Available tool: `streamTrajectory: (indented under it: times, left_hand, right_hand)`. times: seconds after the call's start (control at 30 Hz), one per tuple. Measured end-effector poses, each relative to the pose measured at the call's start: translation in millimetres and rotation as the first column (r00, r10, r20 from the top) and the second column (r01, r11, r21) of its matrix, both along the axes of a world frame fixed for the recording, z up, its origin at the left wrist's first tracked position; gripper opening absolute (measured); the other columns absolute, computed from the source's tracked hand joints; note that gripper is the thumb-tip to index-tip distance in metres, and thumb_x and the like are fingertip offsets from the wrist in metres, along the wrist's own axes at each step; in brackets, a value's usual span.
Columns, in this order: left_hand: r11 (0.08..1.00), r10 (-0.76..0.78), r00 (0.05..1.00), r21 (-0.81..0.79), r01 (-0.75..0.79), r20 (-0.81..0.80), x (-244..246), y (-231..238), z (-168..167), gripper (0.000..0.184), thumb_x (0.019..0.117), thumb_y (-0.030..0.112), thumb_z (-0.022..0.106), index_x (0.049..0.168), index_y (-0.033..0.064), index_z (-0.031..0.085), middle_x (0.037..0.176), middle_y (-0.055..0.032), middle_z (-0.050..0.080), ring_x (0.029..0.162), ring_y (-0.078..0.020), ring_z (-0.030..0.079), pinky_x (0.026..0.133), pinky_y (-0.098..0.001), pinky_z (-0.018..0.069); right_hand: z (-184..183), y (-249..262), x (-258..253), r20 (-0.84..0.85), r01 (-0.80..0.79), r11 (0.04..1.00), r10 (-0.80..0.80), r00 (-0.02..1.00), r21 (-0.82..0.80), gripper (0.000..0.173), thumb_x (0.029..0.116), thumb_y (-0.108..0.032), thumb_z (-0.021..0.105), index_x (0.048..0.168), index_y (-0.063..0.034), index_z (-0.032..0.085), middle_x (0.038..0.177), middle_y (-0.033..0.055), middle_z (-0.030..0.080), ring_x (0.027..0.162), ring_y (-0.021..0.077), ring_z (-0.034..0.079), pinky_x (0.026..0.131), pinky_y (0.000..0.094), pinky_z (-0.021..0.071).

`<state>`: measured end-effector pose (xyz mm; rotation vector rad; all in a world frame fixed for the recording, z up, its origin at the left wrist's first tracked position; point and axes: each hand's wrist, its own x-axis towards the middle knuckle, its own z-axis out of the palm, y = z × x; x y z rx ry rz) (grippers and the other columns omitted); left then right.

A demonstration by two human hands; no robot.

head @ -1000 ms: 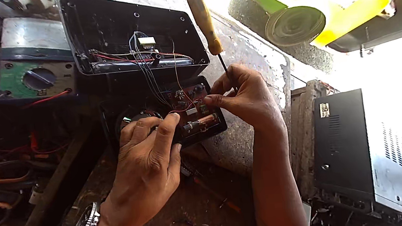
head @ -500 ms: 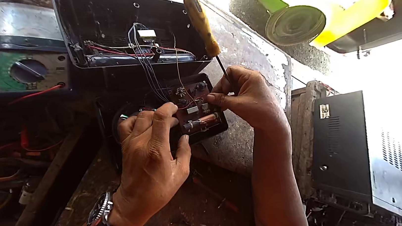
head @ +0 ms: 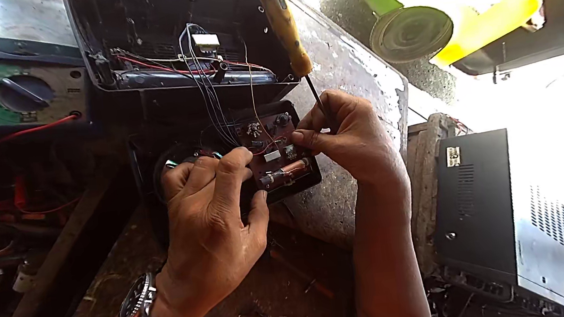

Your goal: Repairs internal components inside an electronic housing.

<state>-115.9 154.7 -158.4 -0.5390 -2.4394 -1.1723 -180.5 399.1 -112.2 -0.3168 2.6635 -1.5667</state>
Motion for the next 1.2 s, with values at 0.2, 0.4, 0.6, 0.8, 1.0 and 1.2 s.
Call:
streamTrajectory:
  times: [0.2,0.4,0.6,0.8,1.0,1.2]
  left_hand:
    - [1.000,0.000,1.000,-0.014,-0.001,-0.015,-0.3,0.7,-0.6,0.046,0.0877,0.025,0.072,0.128,0.0047,0.063,0.105,-0.0054,0.075,0.106,-0.0191,0.064,0.102,-0.0480,0.0368]
    - [1.000,-0.003,1.000,0.018,0.003,-0.015,1.3,1.2,-1.3,0.047,0.0871,0.023,0.073,0.129,0.0050,0.063,0.102,-0.0027,0.076,0.105,-0.0160,0.064,0.102,-0.0460,0.0365]
    - [0.999,-0.012,1.000,0.033,0.013,-0.014,0.9,-0.1,-1.2,0.046,0.0872,0.023,0.073,0.128,0.0050,0.063,0.102,-0.0027,0.076,0.105,-0.0145,0.065,0.102,-0.0454,0.0364]
    - [0.999,-0.026,1.000,-0.026,0.025,-0.015,0.0,-0.6,-2.2,0.032,0.0899,0.022,0.069,0.117,0.0064,0.071,0.097,-0.0030,0.075,0.099,-0.0170,0.065,0.101,-0.0480,0.0365]
    - [0.998,-0.042,0.999,-0.045,0.041,-0.030,2.4,1.0,-5.9,0.018,0.0942,0.021,0.066,0.103,0.0127,0.080,0.089,0.0034,0.075,0.100,-0.0179,0.062,0.100,-0.0475,0.0346]
    - [0.998,-0.011,0.998,-0.065,0.008,-0.055,0.7,1.9,-8.4,0.020,0.0953,0.025,0.064,0.103,0.0149,0.079,0.100,0.0030,0.077,0.103,-0.0170,0.065,0.099,-0.0447,0.0389]
  right_hand:
    - [1.1,-0.4,-0.6,-0.003,-0.016,1.000,0.016,1.000,0.025,0.022,0.0858,-0.003,0.078,0.090,-0.0044,0.057,0.082,0.0074,0.071,0.068,0.0144,0.068,0.059,0.0273,0.0577]
    - [0.2,0.3,-0.6,-0.001,-0.027,1.000,0.027,1.000,0.009,0.021,0.0861,-0.002,0.078,0.090,-0.0036,0.057,0.084,0.0087,0.070,0.070,0.0156,0.068,0.060,0.0283,0.0585]
    - [0.4,0.4,-1.1,-0.005,-0.042,0.999,0.042,0.999,0.003,0.020,0.0865,-0.002,0.077,0.091,-0.0033,0.058,0.084,0.0085,0.070,0.071,0.0157,0.068,0.061,0.0282,0.0590]
    - [2.9,-3.3,0.8,-0.023,-0.035,0.999,0.036,0.999,0.036,0.020,0.0857,0.000,0.077,0.090,-0.0042,0.058,0.085,0.0078,0.070,0.071,0.0144,0.067,0.060,0.0260,0.0572]
    - [9.1,-6.7,6.8,-0.008,-0.017,0.995,0.017,1.000,0.094,0.020,0.0862,0.001,0.077,0.090,-0.0068,0.059,0.085,0.0061,0.070,0.065,0.0152,0.065,0.051,0.0256,0.0548]
    - [7.6,-5.5,4.4,-0.013,0.025,0.996,-0.024,1.000,0.084,0.018,0.0838,-0.002,0.079,0.086,-0.0084,0.062,0.085,0.0044,0.073,0.067,0.0140,0.066,0.055,0.0250,0.0546]
